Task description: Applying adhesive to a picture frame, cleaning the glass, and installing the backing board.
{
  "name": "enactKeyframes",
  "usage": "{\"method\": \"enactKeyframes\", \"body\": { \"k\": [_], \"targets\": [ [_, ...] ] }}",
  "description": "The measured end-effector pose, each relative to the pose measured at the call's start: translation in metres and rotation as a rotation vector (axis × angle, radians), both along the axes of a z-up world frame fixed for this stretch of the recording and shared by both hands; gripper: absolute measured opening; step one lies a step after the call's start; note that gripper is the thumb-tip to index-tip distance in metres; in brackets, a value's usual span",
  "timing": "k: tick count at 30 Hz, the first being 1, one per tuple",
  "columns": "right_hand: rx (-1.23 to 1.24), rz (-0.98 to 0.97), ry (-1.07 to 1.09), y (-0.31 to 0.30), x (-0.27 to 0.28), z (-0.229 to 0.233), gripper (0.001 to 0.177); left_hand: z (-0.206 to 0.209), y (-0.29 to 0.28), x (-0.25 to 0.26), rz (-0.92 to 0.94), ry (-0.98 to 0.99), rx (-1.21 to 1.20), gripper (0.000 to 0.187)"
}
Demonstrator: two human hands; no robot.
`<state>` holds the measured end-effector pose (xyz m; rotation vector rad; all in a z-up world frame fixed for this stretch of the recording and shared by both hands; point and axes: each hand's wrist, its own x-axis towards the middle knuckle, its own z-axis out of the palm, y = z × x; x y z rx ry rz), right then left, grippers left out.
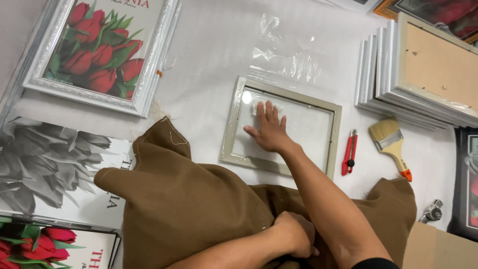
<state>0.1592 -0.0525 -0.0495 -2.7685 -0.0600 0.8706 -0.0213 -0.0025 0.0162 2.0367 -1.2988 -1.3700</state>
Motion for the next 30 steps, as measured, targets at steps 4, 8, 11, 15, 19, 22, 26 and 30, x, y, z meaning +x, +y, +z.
{"method": "enactKeyframes", "body": {
  "k": [4, 8, 11, 15, 19, 22, 26, 30],
  "targets": [
    [-0.001, -0.072, -0.066, 0.006, 0.04, -0.011, 0.097, -0.001, -0.006, 0.012, -0.037, 0.037, 0.047, 0.056],
    [-0.007, -0.093, -0.068, 0.01, 0.033, -0.002, 0.1, 0.008, -0.008, 0.017, -0.101, 0.049, 0.075, 0.059],
    [-0.053, -0.032, -0.024, 0.022, 0.006, 0.014, 0.097, 0.006, -0.004, 0.011, -0.208, -0.056, 0.039, 0.067],
    [-0.071, 0.04, 0.025, 0.036, -0.055, 0.022, 0.096, 0.011, -0.004, -0.008, -0.179, -0.085, 0.003, 0.063],
    [-0.066, 0.107, 0.174, 0.042, -0.095, 0.029, 0.088, 0.014, -0.003, -0.022, -0.121, -0.097, -0.048, 0.056],
    [-0.051, 0.11, 0.182, 0.041, -0.095, 0.019, 0.085, 0.011, 0.0, -0.025, -0.079, -0.095, -0.074, 0.05],
    [-0.032, 0.074, 0.082, 0.046, -0.06, 0.012, 0.085, 0.0, 0.003, -0.02, -0.012, -0.068, -0.111, 0.043],
    [0.013, -0.027, 0.01, 0.041, 0.006, -0.001, 0.084, -0.012, 0.005, -0.009, 0.024, -0.043, -0.116, 0.038]
  ]
}}
